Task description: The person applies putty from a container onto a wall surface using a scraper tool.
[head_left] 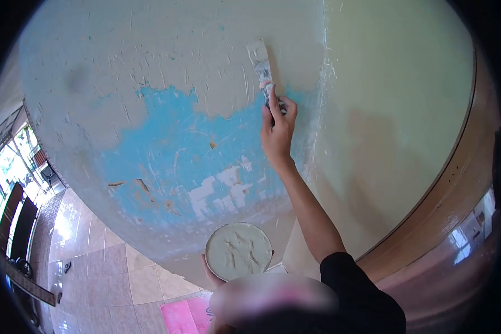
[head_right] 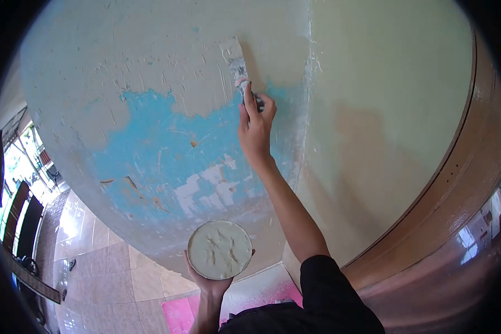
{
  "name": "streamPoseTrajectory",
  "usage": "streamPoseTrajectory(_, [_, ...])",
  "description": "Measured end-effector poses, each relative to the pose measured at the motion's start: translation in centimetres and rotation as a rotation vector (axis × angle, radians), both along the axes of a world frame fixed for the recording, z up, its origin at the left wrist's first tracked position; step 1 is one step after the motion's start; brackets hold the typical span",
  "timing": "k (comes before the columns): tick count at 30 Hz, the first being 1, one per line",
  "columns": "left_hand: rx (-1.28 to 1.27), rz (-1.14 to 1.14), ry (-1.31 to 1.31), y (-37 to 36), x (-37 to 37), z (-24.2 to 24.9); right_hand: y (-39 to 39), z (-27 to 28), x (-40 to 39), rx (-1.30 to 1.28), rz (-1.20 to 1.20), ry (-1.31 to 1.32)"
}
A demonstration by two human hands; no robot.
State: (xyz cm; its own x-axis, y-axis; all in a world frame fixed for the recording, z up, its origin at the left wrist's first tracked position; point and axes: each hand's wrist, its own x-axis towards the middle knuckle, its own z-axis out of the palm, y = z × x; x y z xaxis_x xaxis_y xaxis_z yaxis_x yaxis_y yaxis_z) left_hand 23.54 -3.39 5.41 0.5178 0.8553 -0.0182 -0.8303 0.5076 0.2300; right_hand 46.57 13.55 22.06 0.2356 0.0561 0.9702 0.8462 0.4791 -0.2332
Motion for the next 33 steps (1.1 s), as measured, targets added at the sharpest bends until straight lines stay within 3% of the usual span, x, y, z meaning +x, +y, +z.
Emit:
streamPoseTrajectory(3, [-0.013, 0.008, -0.011, 0.0, -0.2, 0.1, 0.6, -2.7, 0.0, -0.012, -0.092, -0.007])
streamPoseTrajectory(5, [0.003, -0.006, -0.037, -0.1, -0.3, 0.3, -0.2, -7.3, -0.1, -0.059, -0.142, -0.028])
streamPoseTrajectory(10, [-0.004, 0.020, 0.042, 0.1, -0.6, -0.1, -2.8, -16.1, -1.4, -0.171, -0.017, 0.090])
streamPoseTrajectory(15, [-0.073, -0.011, -0.149, -0.1, -0.7, 0.7, -1.3, -6.6, -0.8, 0.021, -0.088, -0.034])
streamPoseTrajectory(19, [-0.018, -0.035, -0.047, -0.1, -0.5, 0.8, 0.1, -0.7, -1.3, -0.017, -0.065, 0.004])
streamPoseTrajectory(22, [-0.013, -0.015, -0.007, -0.4, -0.5, 0.9, 0.1, -5.0, -1.0, -0.034, -0.152, -0.061])
streamPoseTrajectory(25, [-0.033, -0.018, 0.001, -0.2, -0.6, 0.6, -1.2, -12.8, -1.0, -0.102, -0.163, -0.035])
streamPoseTrajectory(27, [-0.050, -0.034, -0.030, -0.3, -0.7, 0.5, -2.6, -14.8, -1.4, -0.242, 0.026, 0.014])
streamPoseTrajectory(28, [-0.050, -0.033, -0.033, -0.2, -0.7, 0.7, -2.0, -14.7, -0.8, -0.242, 0.027, 0.011])
streamPoseTrajectory(33, [-0.047, -0.040, -0.054, -0.2, -0.6, 0.3, -0.8, -2.6, -1.5, -0.047, -0.029, -0.080])
